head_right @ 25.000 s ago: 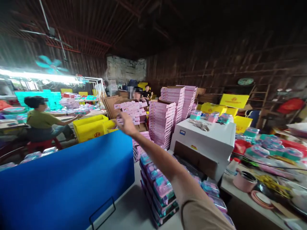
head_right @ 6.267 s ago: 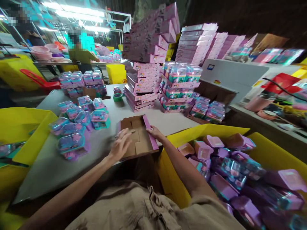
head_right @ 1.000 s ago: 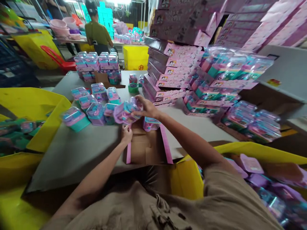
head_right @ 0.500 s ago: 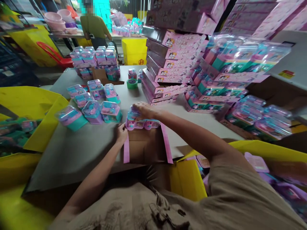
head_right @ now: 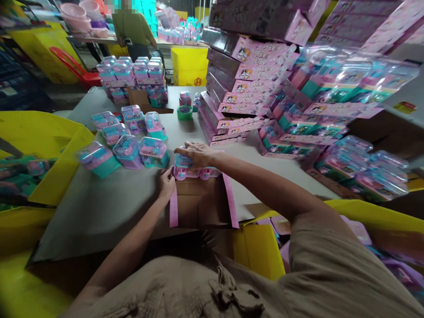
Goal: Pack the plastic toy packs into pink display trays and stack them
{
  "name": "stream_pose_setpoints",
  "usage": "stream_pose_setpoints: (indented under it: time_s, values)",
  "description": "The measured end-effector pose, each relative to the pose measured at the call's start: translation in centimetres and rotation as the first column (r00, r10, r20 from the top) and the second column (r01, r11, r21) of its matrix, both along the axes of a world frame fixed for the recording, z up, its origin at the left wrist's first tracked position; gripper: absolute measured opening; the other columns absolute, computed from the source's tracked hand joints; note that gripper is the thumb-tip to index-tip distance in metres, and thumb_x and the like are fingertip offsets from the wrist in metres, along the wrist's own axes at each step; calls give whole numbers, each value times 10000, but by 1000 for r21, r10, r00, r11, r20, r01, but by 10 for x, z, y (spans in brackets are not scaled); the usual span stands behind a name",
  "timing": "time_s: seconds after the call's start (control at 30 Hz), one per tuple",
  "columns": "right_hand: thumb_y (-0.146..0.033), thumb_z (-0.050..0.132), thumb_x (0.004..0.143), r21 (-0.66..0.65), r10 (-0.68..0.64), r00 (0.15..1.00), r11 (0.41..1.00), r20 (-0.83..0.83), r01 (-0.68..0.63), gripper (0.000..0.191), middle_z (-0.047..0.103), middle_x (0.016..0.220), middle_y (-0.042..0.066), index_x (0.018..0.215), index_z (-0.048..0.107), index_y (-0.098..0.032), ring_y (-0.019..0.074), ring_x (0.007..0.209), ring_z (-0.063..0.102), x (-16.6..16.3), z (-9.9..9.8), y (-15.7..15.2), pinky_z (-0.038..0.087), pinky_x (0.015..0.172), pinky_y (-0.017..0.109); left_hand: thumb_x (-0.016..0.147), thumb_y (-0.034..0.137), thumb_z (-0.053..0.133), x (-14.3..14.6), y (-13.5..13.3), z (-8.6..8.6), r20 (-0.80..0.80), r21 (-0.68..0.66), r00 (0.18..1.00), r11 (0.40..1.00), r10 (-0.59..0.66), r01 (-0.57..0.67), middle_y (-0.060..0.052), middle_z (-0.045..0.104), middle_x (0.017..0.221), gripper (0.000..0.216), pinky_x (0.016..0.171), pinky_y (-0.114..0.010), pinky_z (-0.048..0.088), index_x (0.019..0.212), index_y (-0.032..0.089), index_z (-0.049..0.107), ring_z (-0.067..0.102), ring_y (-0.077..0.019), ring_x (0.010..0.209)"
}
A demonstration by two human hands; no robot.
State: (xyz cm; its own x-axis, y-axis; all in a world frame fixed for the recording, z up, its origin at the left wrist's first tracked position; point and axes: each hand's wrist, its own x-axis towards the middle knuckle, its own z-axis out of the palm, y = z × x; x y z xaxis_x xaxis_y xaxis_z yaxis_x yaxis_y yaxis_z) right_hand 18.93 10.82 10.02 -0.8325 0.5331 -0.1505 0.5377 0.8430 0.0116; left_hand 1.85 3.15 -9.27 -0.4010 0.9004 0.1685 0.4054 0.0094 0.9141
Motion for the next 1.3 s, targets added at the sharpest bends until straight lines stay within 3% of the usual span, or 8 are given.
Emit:
stream_pose_setpoints:
  time_s: [0.33, 0.53, 0.67, 0.77, 0.87, 0.97, 1.17, 1.3]
  values:
    - [-426, 867, 839, -21, -66, 984, 997, 165, 71, 748, 598, 1365, 171, 1493, 548, -255, 331, 1170, 643, -15, -10, 0, 467, 920, 350, 841, 24, 527, 5, 0, 0, -44, -3, 999, 1000, 2, -2, -143, 707, 1102, 492, 1057, -386, 562, 1240, 141, 790, 682, -268, 1115]
    - [-438, 865, 828, -83, -89, 996, 993, -7, 88, 904, 602, 1382, 157, 1604, 432, -269, 335, 1207, 638, -9, -26, 11, 476, 981, 388, 796, 40, 573, -5, 0, 7, -96, -105, 989, 989, -114, 104, -129, 697, 1085, 541, 1037, -394, 561, 1296, 123, 761, 695, -275, 1056]
    - [-534, 873, 808, -147, -153, 937, 983, -315, 111, 1147, 471, 1601, 218, 1706, 229, -226, 358, 1418, 528, 39, -26, 16, 457, 1110, 456, 802, 115, 651, -36, 16, 42, -116, -44, 967, 974, -226, 222, -135, 704, 1239, 685, 1067, -418, 550, 1485, 134, 608, 682, -291, 1162]
    - [-570, 934, 723, -117, -284, 916, 958, -283, 261, 1219, 471, 1615, 243, 1686, 296, -180, 391, 1453, 494, 82, -29, 14, 431, 1154, 500, 777, 294, 838, -42, 39, 82, -426, 104, 819, 878, -385, 467, -164, 581, 1486, 861, 1259, -499, 359, 1567, 183, 513, 504, -361, 1440]
    - [-531, 971, 685, -93, -359, 917, 933, -174, 348, 1127, 552, 1558, 220, 1613, 434, -182, 386, 1418, 531, 104, -38, 7, 439, 1146, 484, 659, 413, 975, -26, 61, 112, -676, -109, 502, 747, -539, 656, -154, 601, 1406, 956, 1233, -545, 366, 1515, 242, 584, 541, -416, 1376]
    - [-496, 956, 721, -69, -363, 909, 932, -205, 357, 1025, 591, 1520, 200, 1574, 485, -177, 361, 1398, 551, 102, -45, 3, 449, 1133, 442, 678, 403, 977, -9, 74, 122, -716, -241, 388, 726, -581, 644, -125, 623, 1239, 857, 1126, -493, 480, 1456, 269, 644, 614, -393, 1241]
    - [-520, 925, 750, -85, -359, 905, 933, -229, 349, 1030, 584, 1506, 227, 1594, 472, -142, 393, 1400, 544, 94, -36, 3, 445, 1140, 469, 719, 386, 953, -3, 71, 123, -640, -128, 521, 747, -565, 652, -120, 618, 1234, 722, 1178, -547, 437, 1376, 242, 691, 576, -384, 1291]
    - [-585, 786, 893, -75, -479, 778, 866, -406, 495, 993, 518, 1563, 266, 1646, 358, -100, 403, 1431, 519, 115, -32, -32, 467, 1135, 506, 778, 425, 895, -12, 12, 101, -559, -48, 747, 914, -360, 404, -231, 593, 1428, 940, 1246, -578, 362, 1554, 86, 485, 455, -429, 1478]
